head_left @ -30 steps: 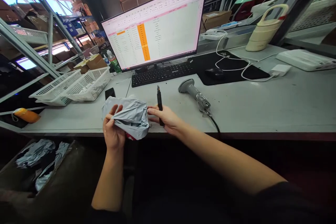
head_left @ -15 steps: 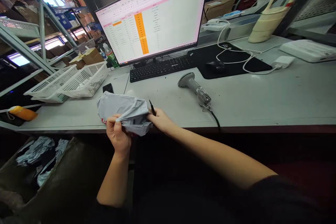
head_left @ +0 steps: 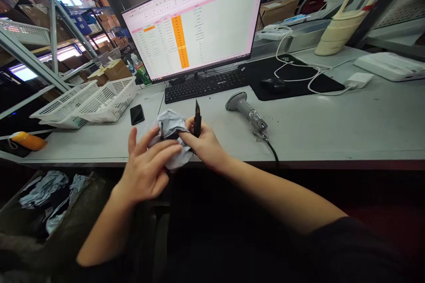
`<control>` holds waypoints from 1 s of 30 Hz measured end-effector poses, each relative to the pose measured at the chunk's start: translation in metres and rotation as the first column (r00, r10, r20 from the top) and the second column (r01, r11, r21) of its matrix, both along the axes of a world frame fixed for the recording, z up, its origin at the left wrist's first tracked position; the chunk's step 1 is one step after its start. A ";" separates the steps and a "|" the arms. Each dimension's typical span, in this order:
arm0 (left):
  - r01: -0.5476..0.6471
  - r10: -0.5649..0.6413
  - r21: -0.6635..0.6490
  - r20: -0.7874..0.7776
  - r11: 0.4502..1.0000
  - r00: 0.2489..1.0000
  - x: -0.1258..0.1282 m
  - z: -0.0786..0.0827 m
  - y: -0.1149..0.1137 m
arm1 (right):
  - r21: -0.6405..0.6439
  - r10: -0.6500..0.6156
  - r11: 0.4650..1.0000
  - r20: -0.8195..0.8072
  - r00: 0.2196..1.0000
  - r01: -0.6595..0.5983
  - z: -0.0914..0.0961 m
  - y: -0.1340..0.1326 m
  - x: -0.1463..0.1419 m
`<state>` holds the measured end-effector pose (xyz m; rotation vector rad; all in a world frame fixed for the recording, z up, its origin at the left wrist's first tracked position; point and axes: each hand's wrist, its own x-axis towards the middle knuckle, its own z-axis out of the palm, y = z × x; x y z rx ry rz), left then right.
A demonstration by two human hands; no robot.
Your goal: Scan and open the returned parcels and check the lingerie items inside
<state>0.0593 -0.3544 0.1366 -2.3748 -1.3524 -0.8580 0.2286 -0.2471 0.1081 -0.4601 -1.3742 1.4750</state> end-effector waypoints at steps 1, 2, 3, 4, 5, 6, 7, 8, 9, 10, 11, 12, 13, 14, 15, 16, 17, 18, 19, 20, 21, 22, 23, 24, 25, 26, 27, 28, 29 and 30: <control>-0.025 0.022 -0.050 -0.050 0.998 0.999 -0.005 0.013 0.000 | -0.008 0.003 1.000 -0.004 1.000 -0.003 0.006 -0.001 0.001; -0.063 0.057 -0.073 -0.079 0.995 0.995 -0.011 0.025 0.001 | -0.028 0.011 1.000 -0.010 1.000 -0.011 0.012 0.000 0.003; -0.092 0.083 -0.081 -0.104 0.993 0.991 -0.017 0.036 0.002 | -0.055 0.028 0.998 -0.023 0.999 -0.029 0.018 0.001 0.004; -0.108 0.097 -0.085 -0.127 0.991 0.987 -0.022 0.046 0.003 | -0.083 0.048 0.995 -0.044 0.998 -0.052 0.024 0.002 0.005; -0.114 0.100 -0.089 -0.151 0.989 0.983 -0.027 0.054 0.004 | -0.108 0.063 0.992 -0.072 0.995 -0.071 0.030 0.003 0.006; -0.115 0.097 -0.098 -0.174 0.989 0.980 -0.030 0.061 0.005 | -0.127 0.071 0.988 -0.101 0.992 -0.084 0.037 0.005 0.007; -0.112 0.088 -0.116 -0.193 0.987 0.977 -0.033 0.067 0.006 | -0.141 0.074 0.986 -0.126 0.989 -0.092 0.045 0.007 0.008; -0.110 0.080 -0.143 -0.203 0.984 0.976 -0.034 0.072 0.006 | -0.148 0.075 0.984 -0.142 0.987 -0.096 0.053 0.009 0.008; -0.107 0.071 -0.180 -0.195 0.978 0.978 -0.035 0.078 0.007 | -0.149 0.073 0.984 -0.151 0.986 -0.096 0.062 0.011 0.007; -0.099 0.063 -0.224 -0.161 0.970 0.985 -0.034 0.083 0.009 | -0.147 0.074 0.984 -0.156 0.985 -0.097 0.071 0.013 0.006; -0.083 0.058 -0.271 -0.099 0.959 0.993 -0.032 0.088 0.010 | -0.140 0.078 0.985 -0.162 0.984 -0.101 0.081 0.015 0.004; -0.057 0.057 -0.310 -0.011 0.949 0.998 -0.030 0.093 0.013 | -0.130 0.086 0.986 -0.167 0.982 -0.108 0.091 0.017 0.002; -0.027 0.062 -0.335 0.093 0.942 0.994 -0.027 0.098 0.015 | -0.114 0.094 0.987 -0.173 0.980 -0.115 0.102 0.019 0.000; 0.002 0.071 -0.347 0.195 0.938 0.978 -0.025 0.102 0.018 | -0.094 0.104 0.988 -0.178 0.978 -0.122 0.112 0.021 -0.002; 0.027 0.076 -0.343 0.283 0.939 0.956 -0.023 0.106 0.021 | -0.068 0.114 0.990 -0.182 0.977 -0.128 0.123 0.023 -0.003; 0.045 0.076 -0.327 0.347 0.944 0.935 -0.023 0.109 0.024 | -0.037 0.123 0.991 -0.183 0.975 -0.132 0.133 0.025 -0.003; 0.054 0.069 -0.303 0.382 0.952 0.921 -0.024 0.110 0.028 | -0.004 0.137 0.990 -0.175 0.975 -0.140 0.141 0.027 -0.002; 0.056 0.057 -0.270 0.390 0.961 0.919 -0.028 0.109 0.031 | 0.029 0.157 0.988 -0.154 0.976 -0.154 0.147 0.029 -0.001; 0.048 0.044 -0.234 0.374 0.971 0.927 -0.033 0.106 0.035 | 0.058 0.180 0.983 -0.121 0.976 -0.174 0.150 0.033 0.001; 0.034 0.038 -0.206 0.335 0.978 0.942 -0.040 0.099 0.039 | 0.077 0.202 0.978 -0.079 0.976 -0.196 0.150 0.037 0.003; 0.018 0.038 -0.192 0.283 0.981 0.959 -0.048 0.089 0.044 | 0.088 0.216 0.973 -0.036 0.976 -0.212 0.146 0.042 0.005; 0.002 0.044 -0.200 0.228 0.980 0.973 -0.057 0.076 0.048 | 0.089 0.217 0.972 0.008 0.976 -0.217 0.138 0.049 0.007; -0.011 0.055 -0.237 0.180 0.972 0.982 -0.066 0.060 0.052 | 0.084 0.202 0.975 0.055 0.978 -0.206 0.126 0.056 0.008; -0.016 0.067 -0.295 0.161 0.955 0.985 -0.073 0.043 0.055 | 0.072 0.170 0.981 0.104 0.980 -0.178 0.110 0.064 0.009; -0.013 0.087 -0.373 0.181 0.928 0.980 -0.080 0.025 0.057 | 0.057 0.127 0.989 0.160 0.979 -0.137 0.093 0.072 0.010; 0.002 0.125 -0.456 0.248 0.890 0.961 -0.084 0.007 0.058 | 0.038 0.077 0.995 0.225 0.971 -0.088 0.074 0.080 0.011; 0.031 0.186 -0.529 0.352 0.848 0.917 -0.087 -0.010 0.058 | 0.014 0.035 0.999 0.296 0.955 -0.041 0.055 0.087 0.012; 0.071 0.263 -0.580 0.471 0.811 0.842 -0.089 -0.026 0.057 | -0.012 0.008 1.000 0.369 0.929 -0.004 0.036 0.093 0.012; 0.120 0.339 -0.608 0.583 0.785 0.738 -0.089 -0.039 0.055 | -0.032 -0.004 0.999 0.441 0.898 0.021 0.020 0.097 0.012; 0.171 0.399 -0.615 0.673 0.770 0.623 -0.088 -0.051 0.055 | -0.039 -0.004 0.999 0.511 0.860 0.028 0.007 0.100 0.013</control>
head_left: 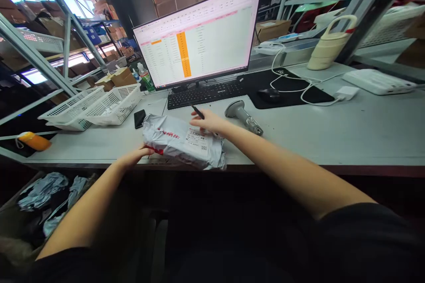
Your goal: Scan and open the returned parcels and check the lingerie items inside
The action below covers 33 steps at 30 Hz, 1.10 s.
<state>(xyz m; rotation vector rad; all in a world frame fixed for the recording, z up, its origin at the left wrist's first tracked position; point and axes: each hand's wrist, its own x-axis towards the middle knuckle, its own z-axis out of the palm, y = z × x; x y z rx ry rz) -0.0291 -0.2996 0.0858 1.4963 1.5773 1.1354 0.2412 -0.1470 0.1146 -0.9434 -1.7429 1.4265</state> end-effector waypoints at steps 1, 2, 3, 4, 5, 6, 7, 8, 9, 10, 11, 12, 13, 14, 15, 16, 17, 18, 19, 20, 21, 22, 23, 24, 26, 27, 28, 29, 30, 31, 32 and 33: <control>-0.039 0.042 -0.027 0.126 0.999 0.991 0.001 -0.009 0.000 | 0.019 0.011 1.000 0.079 0.997 -0.012 -0.011 0.001 0.000; -0.058 0.067 -0.046 0.221 0.997 0.973 0.001 -0.016 0.002 | 0.071 0.028 0.997 0.158 0.987 -0.040 -0.018 0.001 0.000; -0.070 0.083 -0.055 0.288 0.996 0.954 0.001 -0.020 0.004 | 0.149 0.042 0.986 0.235 0.971 -0.079 -0.023 0.000 0.000; -0.092 0.105 -0.054 0.329 0.994 0.939 0.000 -0.022 0.007 | 0.244 0.042 0.962 0.308 0.950 -0.121 -0.026 -0.003 -0.001; -0.135 0.142 -0.042 0.339 0.990 0.930 -0.001 -0.022 0.011 | 0.335 0.026 0.928 0.380 0.924 -0.164 -0.027 -0.006 -0.002; -0.192 0.189 -0.022 0.318 0.981 0.929 -0.003 -0.021 0.014 | 0.410 -0.001 0.889 0.446 0.895 -0.204 -0.028 -0.010 -0.003; -0.246 0.236 0.004 0.267 0.969 0.934 -0.005 -0.019 0.017 | 0.463 -0.035 0.854 0.503 0.864 -0.235 -0.028 -0.013 -0.005; -0.279 0.269 0.030 0.182 0.960 0.946 -0.007 -0.015 0.020 | 0.496 -0.069 0.828 0.551 0.832 -0.259 -0.028 -0.017 -0.007; -0.282 0.278 0.050 0.066 0.958 0.958 -0.008 -0.012 0.022 | 0.517 -0.098 0.809 0.590 0.802 -0.281 -0.028 -0.020 -0.008; -0.264 0.267 0.060 -0.058 0.963 0.962 -0.010 -0.008 0.022 | 0.529 -0.122 0.794 0.621 0.774 -0.299 -0.028 -0.023 -0.010; -0.243 0.250 0.065 -0.152 0.968 0.956 -0.011 -0.005 0.023 | 0.538 -0.143 0.783 0.645 0.751 -0.313 -0.029 -0.025 -0.011; -0.237 0.245 0.064 -0.176 0.969 0.953 -0.012 -0.002 0.023 | 0.546 -0.161 0.773 0.662 0.732 -0.323 -0.029 -0.027 -0.012; -0.248 0.255 0.064 -0.136 0.967 0.957 -0.013 0.001 0.024 | 0.554 -0.179 0.766 0.672 0.719 -0.327 -0.030 -0.029 -0.012; -0.274 0.277 0.058 -0.046 0.960 0.960 -0.014 0.002 0.024 | 0.561 -0.195 0.762 0.676 0.710 -0.324 -0.030 -0.031 -0.011; -0.304 0.300 0.046 0.066 0.952 0.951 -0.014 0.002 0.026 | 0.567 -0.210 0.760 0.676 0.707 -0.317 -0.030 -0.032 -0.011; -0.324 0.315 0.029 0.165 0.946 0.935 -0.015 0.002 0.027 | 0.571 -0.220 0.760 0.674 0.705 -0.309 -0.030 -0.033 -0.010; -0.340 0.325 0.021 0.241 0.940 0.915 -0.015 0.002 0.029 | 0.573 -0.226 0.761 0.673 0.704 -0.303 -0.030 -0.034 -0.010; -0.354 0.331 0.028 0.289 0.935 0.898 -0.016 0.001 0.031 | 0.572 -0.229 0.763 0.675 0.701 -0.300 -0.030 -0.035 -0.009; -0.368 0.334 0.048 0.321 0.929 0.886 -0.015 0.000 0.033 | 0.570 -0.231 0.765 0.679 0.697 -0.301 -0.029 -0.036 -0.009; -0.384 0.336 0.074 0.354 0.920 0.873 -0.015 -0.001 0.035 | 0.568 -0.233 0.765 0.684 0.691 -0.305 -0.029 -0.037 -0.009; -0.401 0.336 0.105 0.382 0.910 0.861 -0.014 -0.001 0.036 | 0.567 -0.236 0.764 0.689 0.686 -0.307 -0.029 -0.037 -0.009; -0.415 0.334 0.135 0.399 0.900 0.854 -0.012 0.000 0.037 | 0.567 -0.237 0.764 0.690 0.683 -0.307 -0.029 -0.038 -0.009; -0.422 0.329 0.161 0.408 0.892 0.852 -0.011 0.000 0.038 | 0.570 -0.240 0.764 0.687 0.686 -0.303 -0.029 -0.038 -0.009; -0.424 0.322 0.179 0.416 0.888 0.851 -0.009 0.001 0.039 | 0.574 -0.241 0.763 0.679 0.693 -0.298 -0.030 -0.039 -0.008; -0.428 0.300 0.206 0.459 0.880 0.837 -0.008 0.003 0.040 | 0.584 -0.242 0.761 0.661 0.710 -0.284 -0.032 -0.039 -0.007; -0.431 0.293 0.207 0.480 0.878 0.827 -0.009 0.004 0.041 | 0.589 -0.243 0.758 0.653 0.717 -0.280 -0.033 -0.039 -0.007; -0.433 0.295 0.194 0.492 0.880 0.819 -0.011 0.004 0.041 | 0.595 -0.244 0.755 0.646 0.723 -0.276 -0.034 -0.039 -0.006; -0.433 0.308 0.165 0.487 0.886 0.817 -0.014 0.004 0.041 | 0.601 -0.246 0.751 0.641 0.727 -0.275 -0.036 -0.038 -0.006; -0.424 0.328 0.121 0.461 0.897 0.824 -0.018 0.005 0.040 | 0.605 -0.248 0.747 0.639 0.728 -0.276 -0.037 -0.038 -0.007; -0.407 0.346 0.066 0.415 0.911 0.841 -0.022 0.005 0.038 | 0.607 -0.252 0.745 0.641 0.726 -0.278 -0.037 -0.037 -0.008; -0.388 0.360 0.012 0.343 0.922 0.867 -0.026 0.007 0.036 | 0.607 -0.253 0.743 0.646 0.720 -0.283 -0.038 -0.036 -0.009; -0.376 0.370 -0.021 0.236 0.926 0.899 -0.030 0.008 0.033 | 0.604 -0.254 0.742 0.654 0.712 -0.291 -0.038 -0.036 -0.010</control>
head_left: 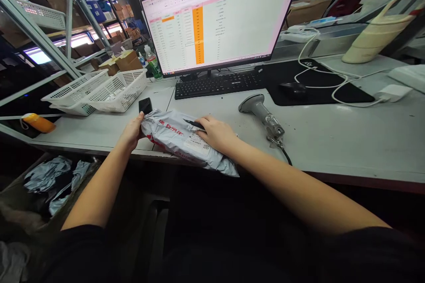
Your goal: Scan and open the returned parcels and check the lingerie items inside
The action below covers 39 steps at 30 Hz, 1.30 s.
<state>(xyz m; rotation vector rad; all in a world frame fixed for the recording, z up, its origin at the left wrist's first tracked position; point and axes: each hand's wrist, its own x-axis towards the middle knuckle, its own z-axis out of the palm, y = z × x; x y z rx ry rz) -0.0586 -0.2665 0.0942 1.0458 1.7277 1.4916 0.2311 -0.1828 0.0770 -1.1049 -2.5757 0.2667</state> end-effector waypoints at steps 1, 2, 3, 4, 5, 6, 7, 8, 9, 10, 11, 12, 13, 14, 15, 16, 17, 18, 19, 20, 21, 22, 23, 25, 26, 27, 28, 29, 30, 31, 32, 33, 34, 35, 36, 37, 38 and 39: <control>-0.007 0.001 -0.046 -0.141 0.999 0.990 -0.002 0.003 -0.003 | 0.000 0.000 1.000 0.015 1.000 0.000 0.000 0.000 -0.001; -0.036 0.017 -0.051 -0.324 0.998 0.946 -0.003 0.006 -0.007 | -0.002 0.002 1.000 0.032 0.999 -0.002 0.001 0.001 -0.003; -0.063 0.044 -0.017 -0.523 0.998 0.851 -0.003 0.009 -0.010 | -0.003 0.004 1.000 0.047 0.999 -0.003 0.002 0.001 -0.004; -0.060 0.067 0.035 -0.702 0.998 0.709 -0.001 0.013 -0.013 | -0.005 0.006 1.000 0.059 0.998 -0.006 0.003 0.001 -0.005; -0.017 0.066 0.068 -0.836 0.998 0.544 0.001 0.017 -0.015 | -0.005 0.007 1.000 0.067 0.998 -0.007 0.004 0.001 -0.006; 0.049 0.034 0.057 -0.921 0.997 0.388 0.003 0.020 -0.016 | -0.003 0.008 1.000 0.072 0.997 -0.008 0.004 0.001 -0.006; 0.115 -0.028 0.001 -0.966 0.993 0.256 0.005 0.023 -0.017 | 0.001 0.010 1.000 0.075 0.997 -0.010 0.004 0.001 -0.007; 0.161 -0.108 -0.083 -0.982 0.983 0.154 0.007 0.024 -0.017 | 0.004 0.011 1.000 0.078 0.997 -0.012 0.004 0.001 -0.007; 0.180 -0.182 -0.165 -0.980 0.970 0.080 0.008 0.025 -0.016 | 0.007 0.013 1.000 0.082 0.997 -0.014 0.004 0.002 -0.007; 0.178 -0.237 -0.228 -0.971 0.957 0.034 0.009 0.024 -0.015 | 0.008 0.016 1.000 0.089 0.996 -0.017 0.004 0.002 -0.007; 0.169 -0.275 -0.270 -0.961 0.948 0.011 0.009 0.023 -0.014 | 0.008 0.021 1.000 0.099 0.995 -0.022 0.004 0.003 -0.007; 0.162 -0.295 -0.291 -0.955 0.943 0.005 0.009 0.021 -0.014 | 0.006 0.026 1.000 0.113 0.993 -0.026 0.004 0.003 -0.008; 0.163 -0.305 -0.299 -0.952 0.940 0.012 0.008 0.018 -0.014 | 0.005 0.029 1.000 0.127 0.991 -0.029 0.005 0.004 -0.008; 0.169 -0.309 -0.300 -0.951 0.939 0.030 0.008 0.015 -0.014 | 0.003 0.033 0.999 0.142 0.989 -0.034 0.006 0.004 -0.008; 0.178 -0.310 -0.295 -0.949 0.939 0.058 0.007 0.012 -0.015 | 0.000 0.037 0.999 0.157 0.987 -0.038 0.008 0.005 -0.008; 0.183 -0.295 -0.274 -0.950 0.944 0.103 0.005 0.008 -0.016 | -0.004 0.040 0.999 0.171 0.984 -0.040 0.011 0.005 -0.008; 0.172 -0.257 -0.229 -0.952 0.958 0.167 0.004 0.003 -0.017 | -0.011 0.042 0.999 0.185 0.982 -0.041 0.014 0.006 -0.008; 0.141 -0.197 -0.165 -0.948 0.976 0.251 0.001 -0.001 -0.017 | -0.021 0.045 0.999 0.197 0.979 -0.042 0.017 0.006 -0.008; 0.090 -0.125 -0.100 -0.927 0.991 0.353 -0.002 -0.005 -0.017 | -0.032 0.050 0.999 0.207 0.977 -0.044 0.020 0.006 -0.008; 0.030 -0.065 -0.057 -0.878 0.998 0.474 -0.005 -0.008 -0.017 | -0.041 0.056 0.998 0.216 0.975 -0.048 0.023 0.006 -0.008; -0.016 -0.032 -0.053 -0.786 0.998 0.618 -0.008 -0.012 -0.015 | -0.048 0.061 0.998 0.225 0.972 -0.051 0.025 0.006 -0.009; -0.028 -0.034 -0.085 -0.652 0.996 0.758 -0.011 -0.015 -0.013 | -0.050 0.065 0.997 0.232 0.971 -0.055 0.026 0.006 -0.009; 0.000 -0.065 -0.130 -0.497 0.992 0.865 -0.013 -0.017 -0.011 | -0.049 0.066 0.997 0.238 0.969 -0.056 0.026 0.006 -0.010; 0.089 -0.120 -0.146 -0.220 0.985 0.968 -0.013 -0.022 -0.005 | -0.033 0.068 0.998 0.243 0.968 -0.062 0.024 0.004 -0.010; 0.108 -0.122 -0.109 -0.129 0.988 0.984 -0.012 -0.023 -0.001 | -0.020 0.067 0.998 0.240 0.969 -0.064 0.022 0.004 -0.010; 0.105 -0.109 -0.064 -0.067 0.992 0.992 -0.009 -0.025 0.003 | -0.004 0.064 0.998 0.231 0.971 -0.065 0.019 0.003 -0.009; 0.092 -0.093 -0.023 -0.018 0.995 0.996 -0.006 -0.025 0.007 | 0.012 0.061 0.998 0.219 0.974 -0.066 0.017 0.002 -0.008; 0.080 -0.080 0.009 0.038 0.997 0.996 -0.002 -0.026 0.010 | 0.028 0.055 0.998 0.205 0.977 -0.062 0.014 0.002 -0.007; 0.070 -0.072 0.030 0.085 0.997 0.994 0.002 -0.026 0.013 | 0.041 0.048 0.998 0.190 0.981 -0.056 0.012 0.001 -0.006; 0.068 -0.072 0.035 0.129 0.997 0.989 0.006 -0.027 0.015 | 0.048 0.040 0.998 0.178 0.983 -0.050 0.010 0.001 -0.005; 0.077 -0.081 0.030 0.182 0.997 0.980 0.010 -0.027 0.016 | 0.051 0.036 0.998 0.171 0.985 -0.045 0.009 0.002 -0.003; 0.098 -0.099 0.017 0.247 0.995 0.964 0.013 -0.027 0.016 | 0.051 0.036 0.998 0.170 0.985 -0.045 0.008 0.002 -0.003; 0.128 -0.121 -0.002 0.313 0.992 0.942 0.016 -0.028 0.015 | 0.048 0.035 0.998 0.172 0.984 -0.043 0.008 0.003 -0.002; 0.171 -0.149 -0.028 0.369 0.985 0.918 0.018 -0.029 0.014 | 0.043 0.034 0.998 0.177 0.984 -0.042 0.008 0.003 -0.002; 0.218 -0.177 -0.058 0.401 0.974 0.899 0.020 -0.030 0.013 | 0.039 0.037 0.998 0.182 0.983 -0.044 0.008 0.004 -0.002; 0.261 -0.205 -0.095 0.392 0.961 0.897 0.022 -0.031 0.011 | 0.034 0.040 0.998 0.186 0.982 -0.047 0.009 0.004 -0.002; 0.289 -0.232 -0.137 0.327 0.948 0.916 0.024 -0.032 0.010 | 0.031 0.042 0.998 0.189 0.981 -0.049 0.010 0.004 -0.003; 0.296 -0.253 -0.178 0.229 0.939 0.940 0.026 -0.033 0.009 | 0.025 0.043 0.999 0.194 0.980 -0.048 0.011 0.004 -0.004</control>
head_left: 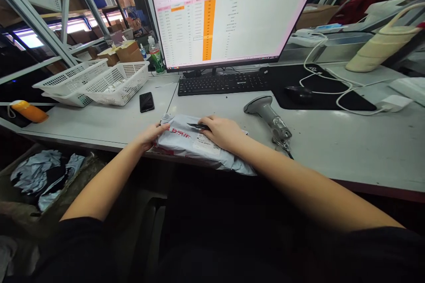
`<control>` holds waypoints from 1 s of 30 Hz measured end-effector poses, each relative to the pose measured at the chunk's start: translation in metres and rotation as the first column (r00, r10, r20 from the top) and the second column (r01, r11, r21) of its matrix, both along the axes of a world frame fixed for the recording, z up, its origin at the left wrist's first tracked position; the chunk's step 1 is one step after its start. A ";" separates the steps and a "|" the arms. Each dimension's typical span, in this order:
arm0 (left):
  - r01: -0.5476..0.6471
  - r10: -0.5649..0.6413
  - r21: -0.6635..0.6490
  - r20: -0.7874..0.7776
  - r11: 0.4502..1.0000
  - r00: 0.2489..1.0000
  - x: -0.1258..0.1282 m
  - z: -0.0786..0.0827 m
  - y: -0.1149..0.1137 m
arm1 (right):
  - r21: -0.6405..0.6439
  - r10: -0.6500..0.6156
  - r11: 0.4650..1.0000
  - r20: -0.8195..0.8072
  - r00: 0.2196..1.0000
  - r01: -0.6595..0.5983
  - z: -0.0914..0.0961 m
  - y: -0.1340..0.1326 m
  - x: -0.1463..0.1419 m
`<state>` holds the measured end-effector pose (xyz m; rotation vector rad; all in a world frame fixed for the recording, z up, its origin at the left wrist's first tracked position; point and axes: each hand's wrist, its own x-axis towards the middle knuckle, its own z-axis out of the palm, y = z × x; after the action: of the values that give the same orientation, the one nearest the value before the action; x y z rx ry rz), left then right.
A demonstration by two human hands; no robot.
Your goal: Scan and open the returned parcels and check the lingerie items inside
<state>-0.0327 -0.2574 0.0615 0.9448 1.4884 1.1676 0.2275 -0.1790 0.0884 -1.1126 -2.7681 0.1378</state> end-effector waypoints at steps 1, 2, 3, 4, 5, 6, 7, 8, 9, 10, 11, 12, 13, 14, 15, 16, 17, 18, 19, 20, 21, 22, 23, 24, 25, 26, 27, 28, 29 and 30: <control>0.011 -0.011 -0.001 -0.106 1.000 0.994 0.002 0.000 -0.001 | -0.005 -0.004 1.000 0.005 1.000 0.004 0.002 0.000 -0.001; 0.003 0.001 0.020 -0.218 1.000 0.976 0.005 0.000 -0.002 | -0.006 -0.007 1.000 0.010 1.000 0.007 0.004 -0.001 -0.002; -0.017 0.041 0.070 -0.343 0.997 0.938 0.009 0.001 -0.004 | -0.004 -0.009 1.000 0.015 1.000 0.009 0.007 -0.001 -0.003; -0.035 0.100 0.144 -0.476 0.989 0.874 0.012 0.004 -0.006 | 0.002 -0.006 1.000 0.018 1.000 0.006 0.010 -0.001 -0.004; -0.039 0.176 0.231 -0.607 0.972 0.775 0.016 0.006 -0.008 | 0.016 0.003 1.000 0.017 1.000 -0.003 0.013 -0.001 -0.005; -0.018 0.251 0.313 -0.725 0.950 0.642 0.019 0.009 -0.011 | 0.036 0.019 0.999 0.015 1.000 -0.019 0.015 -0.001 -0.006; 0.030 0.305 0.364 -0.820 0.931 0.484 0.022 0.012 -0.013 | 0.061 0.041 0.997 0.017 0.999 -0.041 0.018 0.000 -0.007; 0.083 0.325 0.372 -0.883 0.925 0.338 0.024 0.015 -0.016 | 0.088 0.065 0.994 0.024 0.998 -0.067 0.021 0.000 -0.009; 0.116 0.305 0.339 -0.922 0.934 0.239 0.025 0.017 -0.017 | 0.114 0.091 0.989 0.040 0.995 -0.095 0.023 0.001 -0.010; 0.125 0.261 0.284 -0.949 0.950 0.175 0.025 0.019 -0.018 | 0.137 0.121 0.982 0.065 0.990 -0.129 0.025 0.002 -0.012; 0.113 0.206 0.222 -0.968 0.968 0.142 0.024 0.020 -0.017 | 0.152 0.154 0.974 0.099 0.983 -0.168 0.027 0.003 -0.014; 0.091 0.146 0.158 -0.981 0.983 0.129 0.023 0.020 -0.016 | 0.163 0.184 0.965 0.134 0.974 -0.205 0.028 0.004 -0.015; 0.069 0.093 0.102 -0.988 0.992 0.126 0.021 0.020 -0.014 | 0.176 0.213 0.954 0.165 0.963 -0.241 0.028 0.004 -0.017; 0.057 0.055 0.062 -0.992 0.996 0.117 0.019 0.020 -0.012 | 0.197 0.240 0.941 0.191 0.952 -0.277 0.028 0.004 -0.018; 0.061 0.036 0.042 -0.995 0.997 0.096 0.018 0.019 -0.010 | 0.225 0.265 0.924 0.212 0.941 -0.311 0.028 0.004 -0.020; 0.076 0.039 0.044 -0.997 0.996 0.062 0.017 0.018 -0.009 | 0.261 0.286 0.904 0.224 0.932 -0.340 0.028 0.003 -0.021; 0.099 0.063 0.065 -0.998 0.993 0.023 0.018 0.018 -0.009 | 0.298 0.299 0.884 0.230 0.926 -0.360 0.027 0.003 -0.023; 0.120 0.104 0.102 -0.995 0.987 -0.008 0.019 0.018 -0.009 | 0.332 0.309 0.866 0.232 0.922 -0.374 0.026 0.003 -0.024; 0.133 0.150 0.145 -0.989 0.980 -0.022 0.020 0.018 -0.009 | 0.357 0.317 0.852 0.231 0.920 -0.384 0.026 0.002 -0.026; 0.136 0.185 0.181 -0.983 0.974 -0.014 0.022 0.018 -0.010 | 0.376 0.321 0.842 0.229 0.919 -0.388 0.026 0.002 -0.028; 0.130 0.205 0.205 -0.979 0.970 0.012 0.023 0.017 -0.010 | 0.393 0.327 0.831 0.228 0.917 -0.394 0.026 0.001 -0.030; 0.115 0.212 0.217 -0.976 0.969 0.049 0.025 0.017 -0.010 | 0.409 0.335 0.819 0.228 0.914 -0.402 0.027 0.001 -0.031; 0.096 0.210 0.218 -0.974 0.971 0.091 0.026 0.017 -0.010 | 0.424 0.343 0.807 0.230 0.910 -0.412 0.029 0.000 -0.033; 0.076 0.204 0.215 -0.970 0.974 0.131 0.026 0.017 -0.010 | 0.438 0.354 0.794 0.233 0.906 -0.422 0.031 0.000 -0.033; 0.058 0.200 0.212 -0.965 0.976 0.169 0.026 0.017 -0.009 | 0.450 0.362 0.782 0.235 0.902 -0.431 0.033 0.000 -0.034; 0.044 0.198 0.211 -0.959 0.977 0.203 0.025 0.017 -0.009 | 0.459 0.371 0.772 0.236 0.898 -0.440 0.036 -0.001 -0.033; 0.034 0.199 0.213 -0.951 0.976 0.236 0.024 0.016 -0.008 | 0.465 0.379 0.765 0.234 0.895 -0.446 0.039 -0.001 -0.032; 0.026 0.204 0.219 -0.941 0.975 0.270 0.023 0.016 -0.007 | 0.470 0.386 0.761 0.226 0.894 -0.447 0.042 -0.002 -0.031; 0.020 0.211 0.228 -0.928 0.973 0.307 0.022 0.016 -0.006 | 0.473 0.393 0.759 0.215 0.894 -0.447 0.045 -0.003 -0.030; 0.017 0.223 0.244 -0.911 0.970 0.348 0.023 0.016 -0.006 | 0.474 0.400 0.758 0.202 0.894 -0.447 0.047 -0.005 -0.029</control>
<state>-0.0101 -0.2632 0.0771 1.9178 2.3910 0.8480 0.1984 -0.1835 0.1356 -0.3522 -2.8210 -0.5838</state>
